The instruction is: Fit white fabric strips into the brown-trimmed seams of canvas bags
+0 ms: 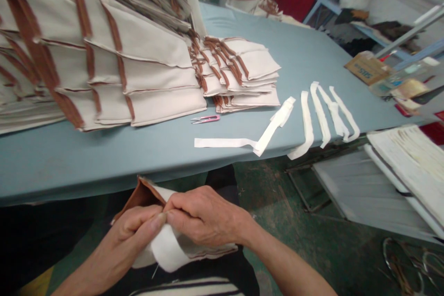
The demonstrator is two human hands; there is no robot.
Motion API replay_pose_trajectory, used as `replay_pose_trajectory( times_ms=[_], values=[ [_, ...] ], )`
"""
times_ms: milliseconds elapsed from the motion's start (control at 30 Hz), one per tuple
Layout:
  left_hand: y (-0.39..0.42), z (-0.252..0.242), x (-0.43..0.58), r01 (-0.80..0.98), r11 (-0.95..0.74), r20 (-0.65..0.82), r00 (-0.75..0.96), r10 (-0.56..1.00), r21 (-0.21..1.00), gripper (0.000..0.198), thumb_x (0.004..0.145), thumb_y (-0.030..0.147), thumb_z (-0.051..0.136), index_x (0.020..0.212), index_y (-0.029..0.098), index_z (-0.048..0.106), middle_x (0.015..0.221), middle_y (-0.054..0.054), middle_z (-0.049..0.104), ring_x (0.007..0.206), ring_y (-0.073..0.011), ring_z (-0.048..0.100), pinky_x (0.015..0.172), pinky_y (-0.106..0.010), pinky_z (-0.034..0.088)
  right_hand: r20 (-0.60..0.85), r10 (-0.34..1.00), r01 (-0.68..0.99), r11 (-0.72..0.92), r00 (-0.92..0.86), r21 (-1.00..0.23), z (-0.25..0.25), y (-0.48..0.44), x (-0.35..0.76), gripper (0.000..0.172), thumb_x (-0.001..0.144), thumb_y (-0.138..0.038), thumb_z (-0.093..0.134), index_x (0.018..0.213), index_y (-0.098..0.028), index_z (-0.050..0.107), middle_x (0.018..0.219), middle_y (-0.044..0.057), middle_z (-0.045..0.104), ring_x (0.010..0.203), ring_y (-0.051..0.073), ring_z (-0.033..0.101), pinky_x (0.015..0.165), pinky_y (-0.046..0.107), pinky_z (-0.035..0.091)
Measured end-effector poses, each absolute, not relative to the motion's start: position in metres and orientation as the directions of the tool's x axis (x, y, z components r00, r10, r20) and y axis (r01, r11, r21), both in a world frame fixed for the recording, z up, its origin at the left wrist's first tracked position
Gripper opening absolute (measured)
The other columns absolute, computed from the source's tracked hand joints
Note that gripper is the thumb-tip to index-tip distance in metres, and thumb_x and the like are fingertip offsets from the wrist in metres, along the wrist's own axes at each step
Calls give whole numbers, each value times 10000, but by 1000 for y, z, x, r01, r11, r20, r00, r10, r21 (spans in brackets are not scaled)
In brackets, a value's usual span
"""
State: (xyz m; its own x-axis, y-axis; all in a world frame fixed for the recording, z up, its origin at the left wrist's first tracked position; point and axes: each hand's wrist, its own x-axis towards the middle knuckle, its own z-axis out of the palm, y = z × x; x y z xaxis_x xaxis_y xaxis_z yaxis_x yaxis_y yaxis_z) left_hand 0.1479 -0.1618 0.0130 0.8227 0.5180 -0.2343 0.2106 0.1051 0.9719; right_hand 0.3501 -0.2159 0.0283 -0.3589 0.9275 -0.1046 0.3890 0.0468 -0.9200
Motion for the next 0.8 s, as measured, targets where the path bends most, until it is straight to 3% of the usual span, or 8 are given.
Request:
replay_pose_trajectory(
  times_ms=[267, 567, 800],
  values=[
    [-165, 11, 152, 139, 9, -116, 787, 606, 990, 456, 1017, 352, 470, 603, 227, 325, 565, 70, 293, 505, -94, 297, 472, -229, 245, -88, 956, 302, 1, -281, -953, 23, -211, 351, 175, 922, -197, 626, 748, -171, 631, 703, -47, 571, 629, 97, 494, 621, 218, 367],
    [-160, 19, 152, 200, -86, -128, 847, 516, 976, 455, 1042, 330, 422, 621, 231, 280, 574, 67, 306, 525, -99, 310, 514, -250, 265, 15, 974, 179, 57, -227, -982, 13, -208, 355, 348, 952, -356, 670, 672, -189, 549, 682, -43, 541, 643, 111, 492, 646, 245, 390],
    [-157, 17, 147, 272, -183, -137, 836, 532, 945, 440, 1044, 317, 422, 632, 232, 291, 589, 71, 303, 538, -103, 311, 519, -253, 255, -104, 980, 184, -73, -169, -980, 8, -208, 353, 334, 923, -354, 694, 673, -184, 551, 646, -57, 510, 584, 89, 421, 556, 227, 320]
  ],
)
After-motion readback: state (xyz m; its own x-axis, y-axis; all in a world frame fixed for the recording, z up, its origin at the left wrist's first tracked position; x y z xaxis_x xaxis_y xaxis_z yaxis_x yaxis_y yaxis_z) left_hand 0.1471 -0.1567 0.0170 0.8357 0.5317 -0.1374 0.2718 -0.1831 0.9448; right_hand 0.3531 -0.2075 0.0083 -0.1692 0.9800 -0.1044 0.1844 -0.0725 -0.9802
